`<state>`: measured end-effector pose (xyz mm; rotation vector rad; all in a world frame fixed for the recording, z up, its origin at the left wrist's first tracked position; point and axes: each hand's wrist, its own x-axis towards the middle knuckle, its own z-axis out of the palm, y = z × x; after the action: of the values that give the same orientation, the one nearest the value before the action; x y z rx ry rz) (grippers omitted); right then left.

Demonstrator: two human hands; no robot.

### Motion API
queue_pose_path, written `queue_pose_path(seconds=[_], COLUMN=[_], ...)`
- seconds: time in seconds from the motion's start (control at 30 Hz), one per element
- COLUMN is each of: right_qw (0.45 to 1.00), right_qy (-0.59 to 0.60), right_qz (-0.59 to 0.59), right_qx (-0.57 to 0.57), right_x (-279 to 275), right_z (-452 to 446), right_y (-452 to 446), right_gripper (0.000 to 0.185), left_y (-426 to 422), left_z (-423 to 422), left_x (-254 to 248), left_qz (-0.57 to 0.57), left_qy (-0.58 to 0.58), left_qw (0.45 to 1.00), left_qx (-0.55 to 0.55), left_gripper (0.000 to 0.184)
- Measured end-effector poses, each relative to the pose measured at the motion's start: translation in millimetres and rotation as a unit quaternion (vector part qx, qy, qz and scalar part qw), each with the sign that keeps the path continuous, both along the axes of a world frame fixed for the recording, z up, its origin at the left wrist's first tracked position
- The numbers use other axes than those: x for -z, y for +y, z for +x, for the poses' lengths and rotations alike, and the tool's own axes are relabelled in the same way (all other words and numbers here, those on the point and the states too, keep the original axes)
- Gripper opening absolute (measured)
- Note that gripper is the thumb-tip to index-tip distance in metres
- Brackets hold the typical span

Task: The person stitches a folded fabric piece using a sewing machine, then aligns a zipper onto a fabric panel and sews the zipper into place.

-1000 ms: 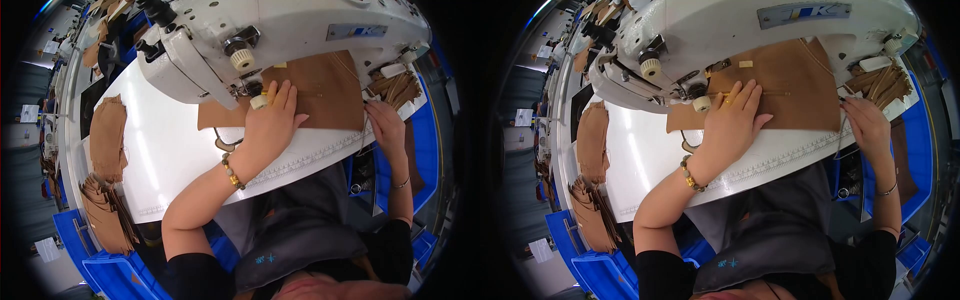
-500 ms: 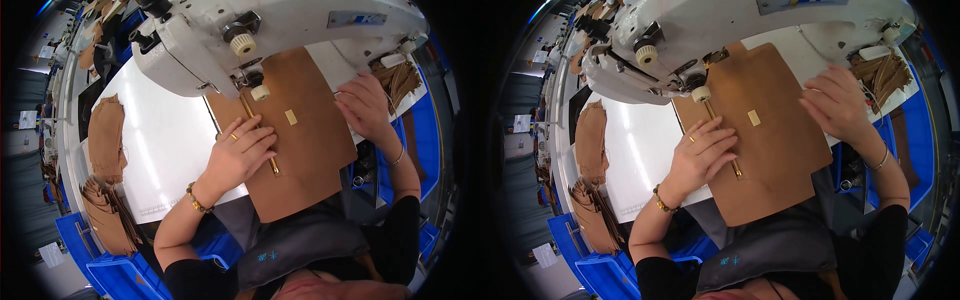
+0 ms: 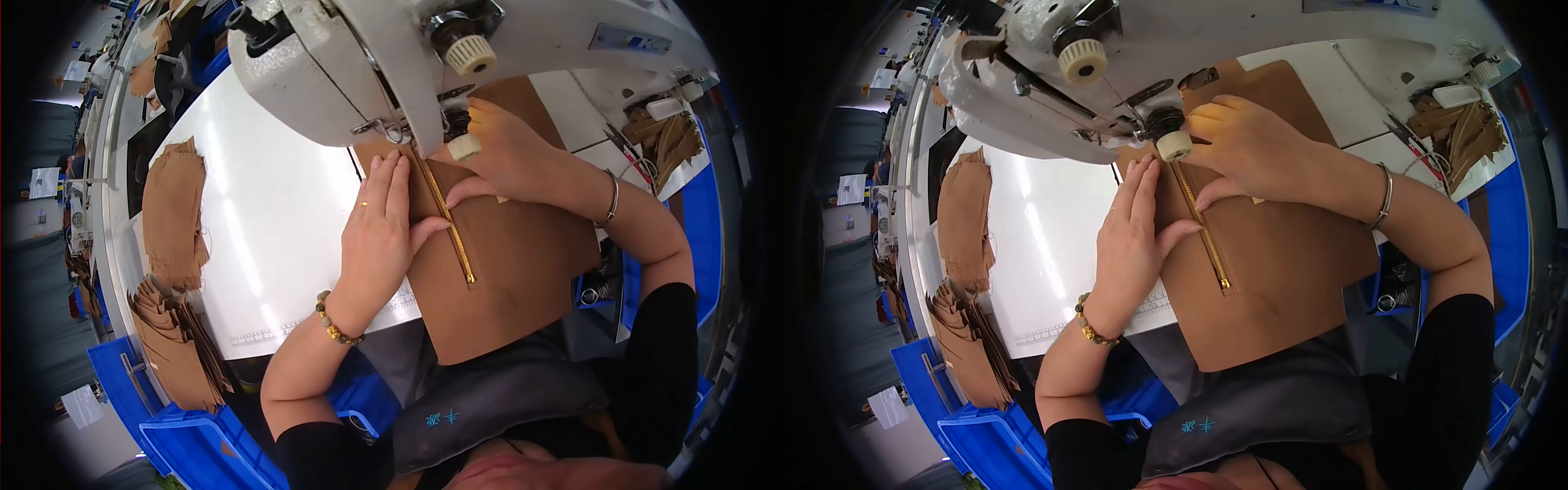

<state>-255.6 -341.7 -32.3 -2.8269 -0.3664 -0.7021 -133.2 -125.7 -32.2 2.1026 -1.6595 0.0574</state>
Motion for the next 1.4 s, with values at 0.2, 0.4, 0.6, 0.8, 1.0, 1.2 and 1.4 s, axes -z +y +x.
queue_pose_path(seconds=[0.2, 0.4, 0.6, 0.8, 1.0, 1.2, 1.4], right_qw=[0.999, 0.997, 0.995, 0.998, 0.999, 1.000, 0.999], right_qy=[0.048, -0.057, 0.035, 0.002, 0.019, 0.023, 0.034], right_qz=[-0.018, -0.048, -0.068, -0.040, 0.011, 0.004, -0.001], right_qx=[0.013, 0.022, 0.065, 0.053, 0.035, 0.020, 0.025], right_x=[-5, -12, -1, -4, -4, -7, -8], right_z=[-2, -7, -2, -8, -12, -11, -11], right_y=[0, 3, 0, 6, 8, 6, 6], right_gripper=[0.059, 0.059, 0.062, 0.060, 0.065, 0.065, 0.068], left_y=[-1, -2, -2, -2, -2, -3, -2], left_z=[-3, -2, -3, -3, -3, -4, -6], left_x=[-2, -2, 0, 1, -1, -1, 0], left_qz=[0.013, 0.022, 0.019, 0.018, 0.014, 0.014, 0.014], left_qy=[-0.020, -0.042, -0.030, -0.025, -0.029, -0.019, -0.022], left_qw=[1.000, 0.999, 0.999, 1.000, 0.999, 1.000, 1.000], left_qx=[0.004, 0.012, 0.006, 0.002, 0.013, 0.013, 0.005], left_gripper=[0.093, 0.090, 0.088, 0.086, 0.085, 0.086, 0.086])
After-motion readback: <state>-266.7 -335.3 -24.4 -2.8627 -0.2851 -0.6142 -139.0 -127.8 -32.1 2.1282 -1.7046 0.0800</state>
